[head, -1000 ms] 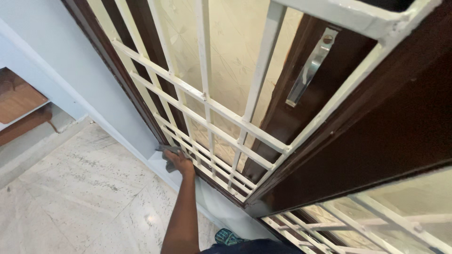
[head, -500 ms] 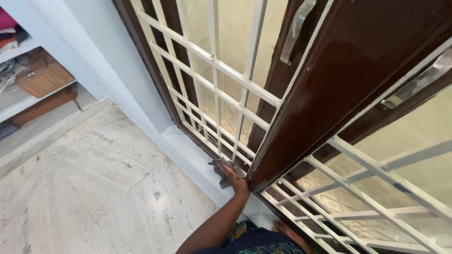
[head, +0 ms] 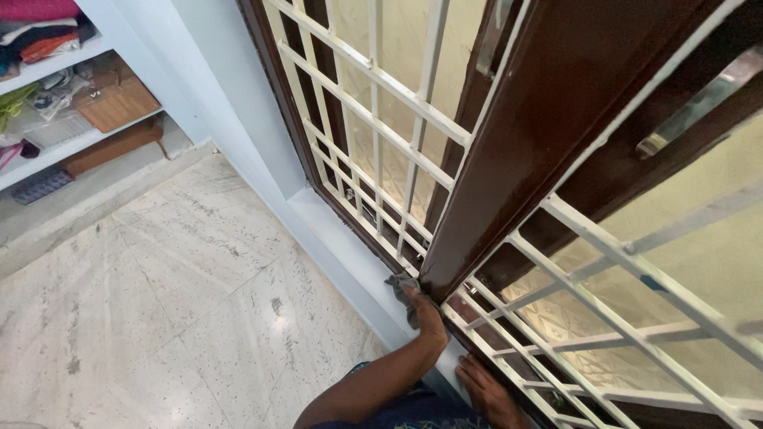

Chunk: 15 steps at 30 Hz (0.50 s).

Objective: The person wipes the horizontal and vertical bars of a metal window grill using a grey cloth, moving their hands across different sections of the frame.

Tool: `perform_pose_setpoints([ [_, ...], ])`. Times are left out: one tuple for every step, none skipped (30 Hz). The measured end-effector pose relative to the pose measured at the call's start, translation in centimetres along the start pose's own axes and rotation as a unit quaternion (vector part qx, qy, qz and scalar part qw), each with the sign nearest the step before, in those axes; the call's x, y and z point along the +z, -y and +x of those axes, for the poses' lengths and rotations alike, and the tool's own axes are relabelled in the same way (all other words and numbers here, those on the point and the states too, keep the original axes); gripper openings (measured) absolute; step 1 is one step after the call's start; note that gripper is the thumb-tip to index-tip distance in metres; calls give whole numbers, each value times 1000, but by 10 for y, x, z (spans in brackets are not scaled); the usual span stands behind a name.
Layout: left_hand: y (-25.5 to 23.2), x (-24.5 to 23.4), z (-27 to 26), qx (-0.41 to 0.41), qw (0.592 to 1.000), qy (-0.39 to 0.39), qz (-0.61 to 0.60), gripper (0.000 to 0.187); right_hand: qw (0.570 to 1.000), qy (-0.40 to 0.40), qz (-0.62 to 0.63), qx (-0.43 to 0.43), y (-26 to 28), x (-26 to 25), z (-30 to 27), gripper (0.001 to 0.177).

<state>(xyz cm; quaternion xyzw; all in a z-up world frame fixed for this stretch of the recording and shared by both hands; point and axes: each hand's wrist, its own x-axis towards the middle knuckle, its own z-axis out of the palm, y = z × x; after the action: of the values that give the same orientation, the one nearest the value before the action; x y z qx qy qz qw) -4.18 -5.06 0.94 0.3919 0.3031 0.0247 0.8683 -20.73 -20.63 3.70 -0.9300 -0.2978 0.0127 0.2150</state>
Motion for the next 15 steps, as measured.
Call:
perform_pose_setpoints([
  [8,-1,-5,-44,998,6,-46,79,998,-65,-8,-8,1,2,0,47],
  [17,-4,-12,-47,998,7,-43,79,991,-130,-16,-13,4,3,-5,43],
  [26,-8,-20,-63,997,21,-34,79,991,-131,-16,-9,5,4,-9,43],
  [33,-9,-26,-78,996,38,-26,80,989,-148,4,-5,4,4,-10,38],
  [39,-11,-34,-79,996,41,-24,80,986,-166,24,-1,4,4,-11,34],
  [44,-11,-41,-55,995,39,70,81,985,-168,23,1,6,4,-14,34],
  [45,-12,-45,-30,985,36,163,82,982,-188,17,27,10,5,-18,33],
  [47,-11,-52,-30,986,36,161,82,978,-203,12,51,13,5,-22,32],
  [49,-10,-59,-28,984,46,172,85,978,-202,11,50,13,5,-21,32],
  [47,-11,-63,-26,981,56,184,89,969,-249,2,2,14,10,-16,32],
  [43,-10,-64,-25,981,54,185,89,955,-294,-8,-45,15,14,-12,34],
  [39,-8,-66,-102,975,54,192,91,955,-294,-6,-46,16,16,-10,34],
  [34,-7,-68,-178,962,52,198,93,952,-299,-28,-66,18,16,-8,35],
  [24,-5,-64,-175,964,49,197,93,947,-304,-50,-89,18,16,-3,37],
  [13,-5,-59,-277,938,47,201,87,947,-304,-47,-94,20,16,4,37],
])
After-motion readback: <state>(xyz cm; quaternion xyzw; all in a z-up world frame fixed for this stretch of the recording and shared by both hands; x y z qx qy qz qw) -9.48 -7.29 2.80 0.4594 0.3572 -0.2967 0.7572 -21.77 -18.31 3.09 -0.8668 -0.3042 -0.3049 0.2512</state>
